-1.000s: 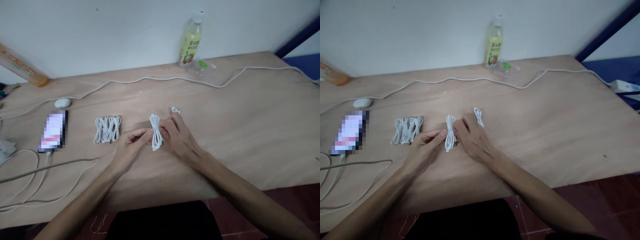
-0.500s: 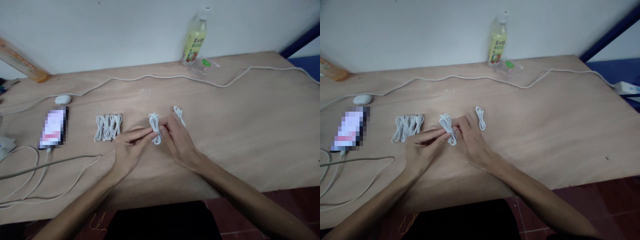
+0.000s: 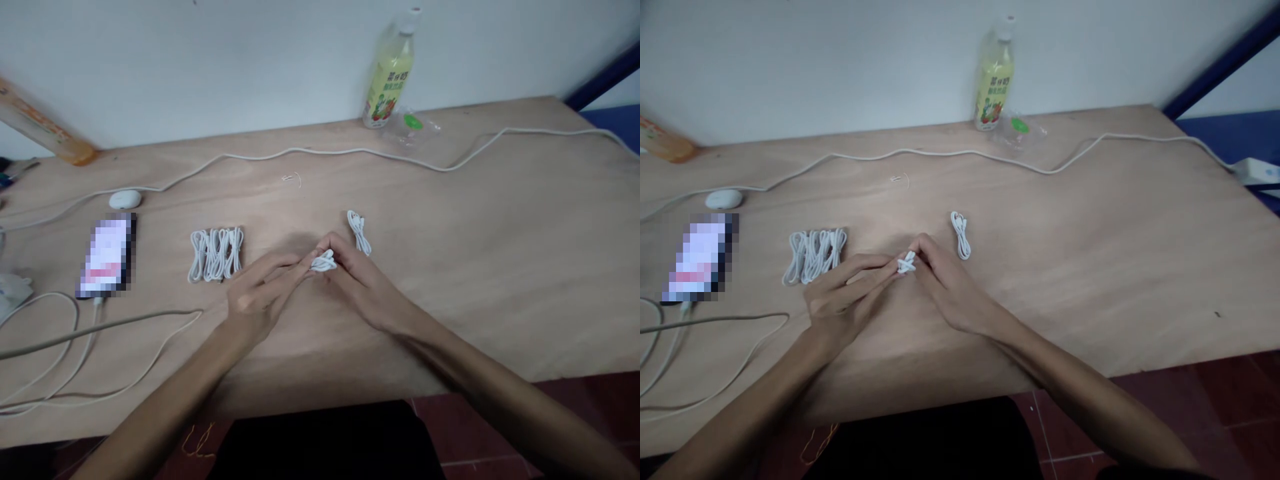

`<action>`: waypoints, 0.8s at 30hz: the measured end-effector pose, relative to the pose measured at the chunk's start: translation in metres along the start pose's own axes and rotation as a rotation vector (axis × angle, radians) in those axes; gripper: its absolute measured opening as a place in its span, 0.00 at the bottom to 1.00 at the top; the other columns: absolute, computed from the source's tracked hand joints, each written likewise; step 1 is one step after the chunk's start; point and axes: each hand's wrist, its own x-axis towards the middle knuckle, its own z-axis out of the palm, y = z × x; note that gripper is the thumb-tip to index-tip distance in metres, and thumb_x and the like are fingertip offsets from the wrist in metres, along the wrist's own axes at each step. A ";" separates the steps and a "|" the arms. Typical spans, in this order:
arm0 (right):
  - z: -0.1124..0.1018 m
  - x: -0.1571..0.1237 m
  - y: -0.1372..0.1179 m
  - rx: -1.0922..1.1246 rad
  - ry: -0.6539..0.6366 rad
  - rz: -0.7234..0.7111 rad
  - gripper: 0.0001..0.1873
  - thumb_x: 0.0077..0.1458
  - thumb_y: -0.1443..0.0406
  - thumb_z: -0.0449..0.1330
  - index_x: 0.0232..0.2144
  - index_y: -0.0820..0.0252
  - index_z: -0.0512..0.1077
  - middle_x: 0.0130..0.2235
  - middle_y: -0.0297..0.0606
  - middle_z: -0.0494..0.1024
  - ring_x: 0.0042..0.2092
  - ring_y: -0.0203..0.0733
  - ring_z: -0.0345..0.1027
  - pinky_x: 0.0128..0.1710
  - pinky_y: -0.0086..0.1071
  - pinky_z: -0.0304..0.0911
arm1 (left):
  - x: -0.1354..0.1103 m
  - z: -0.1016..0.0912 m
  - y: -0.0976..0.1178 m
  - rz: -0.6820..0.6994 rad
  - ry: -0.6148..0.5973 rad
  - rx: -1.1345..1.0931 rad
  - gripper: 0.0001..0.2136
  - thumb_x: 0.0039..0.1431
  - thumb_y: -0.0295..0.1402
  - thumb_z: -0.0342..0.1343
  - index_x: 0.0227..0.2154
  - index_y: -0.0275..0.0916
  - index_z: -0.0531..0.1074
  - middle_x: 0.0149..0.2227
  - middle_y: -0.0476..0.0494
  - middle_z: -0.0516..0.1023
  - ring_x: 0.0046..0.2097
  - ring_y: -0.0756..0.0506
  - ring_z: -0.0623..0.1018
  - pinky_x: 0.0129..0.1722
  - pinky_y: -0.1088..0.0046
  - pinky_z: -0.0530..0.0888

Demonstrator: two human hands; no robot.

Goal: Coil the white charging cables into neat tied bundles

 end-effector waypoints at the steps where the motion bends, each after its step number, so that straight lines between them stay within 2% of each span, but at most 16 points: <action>1: -0.001 0.000 0.000 0.032 -0.013 0.015 0.07 0.74 0.63 0.52 0.39 0.52 0.64 0.39 0.33 0.69 0.41 0.43 0.64 0.45 0.38 0.62 | 0.000 -0.002 -0.001 0.023 -0.019 0.025 0.19 0.71 0.24 0.64 0.60 0.50 0.83 0.48 0.43 0.90 0.44 0.45 0.89 0.43 0.72 0.86; 5: -0.004 0.000 0.003 0.110 -0.052 0.071 0.08 0.73 0.61 0.54 0.37 0.52 0.63 0.37 0.31 0.66 0.39 0.42 0.62 0.43 0.37 0.60 | 0.004 -0.008 0.000 0.089 -0.116 0.107 0.19 0.72 0.21 0.61 0.60 0.46 0.83 0.51 0.38 0.91 0.49 0.43 0.90 0.47 0.70 0.86; 9: -0.001 0.001 0.003 0.125 -0.030 0.060 0.09 0.73 0.61 0.55 0.37 0.52 0.64 0.36 0.31 0.66 0.39 0.41 0.62 0.43 0.37 0.61 | 0.010 -0.011 0.003 0.086 -0.109 0.099 0.17 0.74 0.24 0.60 0.57 0.50 0.85 0.51 0.41 0.91 0.49 0.42 0.91 0.45 0.68 0.87; 12: 0.003 0.001 -0.002 0.115 0.041 0.014 0.10 0.74 0.59 0.55 0.37 0.52 0.64 0.37 0.31 0.68 0.39 0.41 0.63 0.42 0.36 0.61 | 0.011 -0.008 0.005 0.001 -0.047 0.030 0.14 0.73 0.26 0.63 0.55 0.49 0.85 0.50 0.42 0.91 0.47 0.42 0.90 0.47 0.66 0.87; 17: 0.006 0.001 -0.009 0.067 0.143 -0.001 0.11 0.75 0.60 0.57 0.36 0.53 0.68 0.33 0.30 0.68 0.35 0.39 0.62 0.36 0.35 0.59 | 0.010 0.000 0.006 -0.191 0.079 -0.127 0.10 0.69 0.27 0.68 0.48 0.48 0.88 0.45 0.45 0.91 0.44 0.44 0.89 0.46 0.66 0.87; 24: 0.000 0.002 -0.003 -0.067 0.288 -0.035 0.11 0.75 0.61 0.55 0.36 0.53 0.70 0.35 0.33 0.74 0.38 0.42 0.67 0.41 0.38 0.64 | 0.014 0.005 0.016 -0.501 0.150 -0.393 0.01 0.65 0.34 0.72 0.38 0.45 0.87 0.41 0.45 0.90 0.44 0.42 0.88 0.48 0.60 0.87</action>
